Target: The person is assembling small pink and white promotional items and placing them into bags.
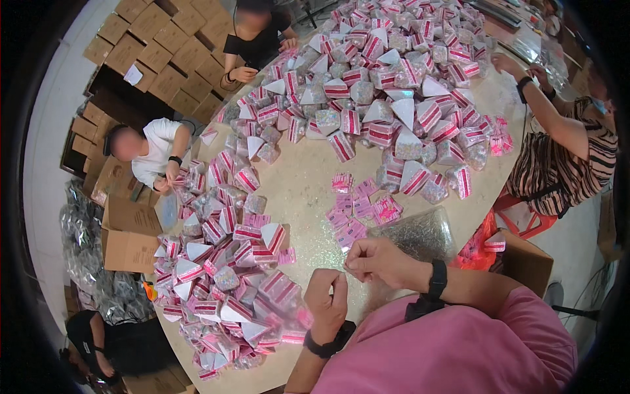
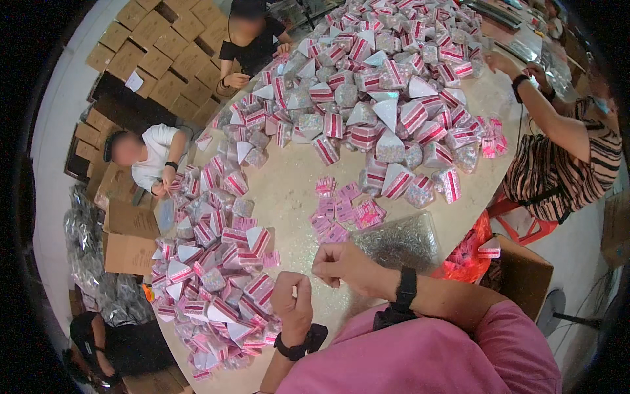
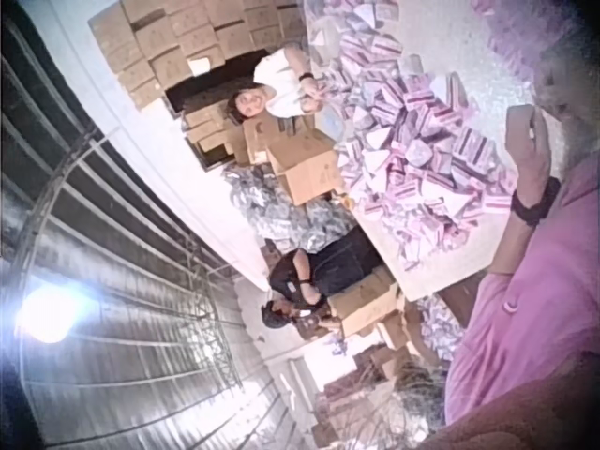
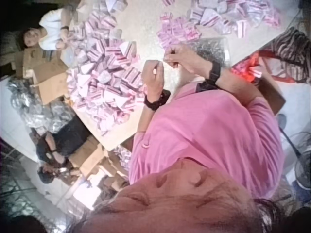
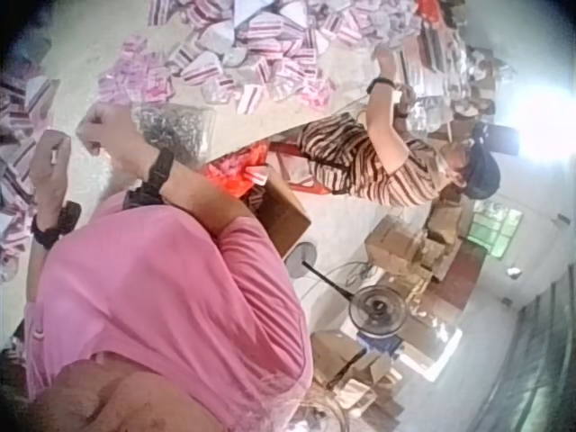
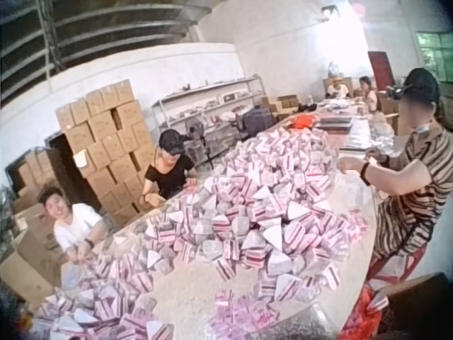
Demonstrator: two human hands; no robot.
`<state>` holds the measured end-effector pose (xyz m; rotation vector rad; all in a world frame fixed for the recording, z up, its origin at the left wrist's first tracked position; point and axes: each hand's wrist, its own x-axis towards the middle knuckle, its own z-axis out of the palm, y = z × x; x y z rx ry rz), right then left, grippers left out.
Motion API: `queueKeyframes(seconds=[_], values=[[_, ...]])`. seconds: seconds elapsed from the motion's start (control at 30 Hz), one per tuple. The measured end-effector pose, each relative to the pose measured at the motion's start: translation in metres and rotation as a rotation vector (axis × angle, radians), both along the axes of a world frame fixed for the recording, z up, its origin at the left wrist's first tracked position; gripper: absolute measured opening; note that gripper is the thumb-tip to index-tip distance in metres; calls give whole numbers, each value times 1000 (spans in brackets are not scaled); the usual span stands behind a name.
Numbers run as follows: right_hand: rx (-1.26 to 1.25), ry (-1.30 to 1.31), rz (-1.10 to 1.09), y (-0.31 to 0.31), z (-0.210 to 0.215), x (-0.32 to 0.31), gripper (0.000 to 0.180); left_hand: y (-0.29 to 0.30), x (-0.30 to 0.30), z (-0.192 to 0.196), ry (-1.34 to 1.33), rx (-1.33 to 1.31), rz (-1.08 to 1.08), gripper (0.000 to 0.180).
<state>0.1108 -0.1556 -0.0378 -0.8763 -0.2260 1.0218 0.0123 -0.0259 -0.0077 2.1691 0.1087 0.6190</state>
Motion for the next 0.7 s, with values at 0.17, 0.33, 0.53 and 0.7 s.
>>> queueKeyframes(seconds=[0.17,0.33,0.53,0.7], values=[[1,-68,-55,-4,-6,4,18,4,-8,2,68,-291,96,10],[57,-31,19,4,4,-9,16,0,-10,0,93,-257,122,10],[45,70,92,-2,6,-11,13,5,-12,9,151,-76,-27,19],[30,5,181,-6,10,-8,15,21,2,19,365,-554,-410,57]])
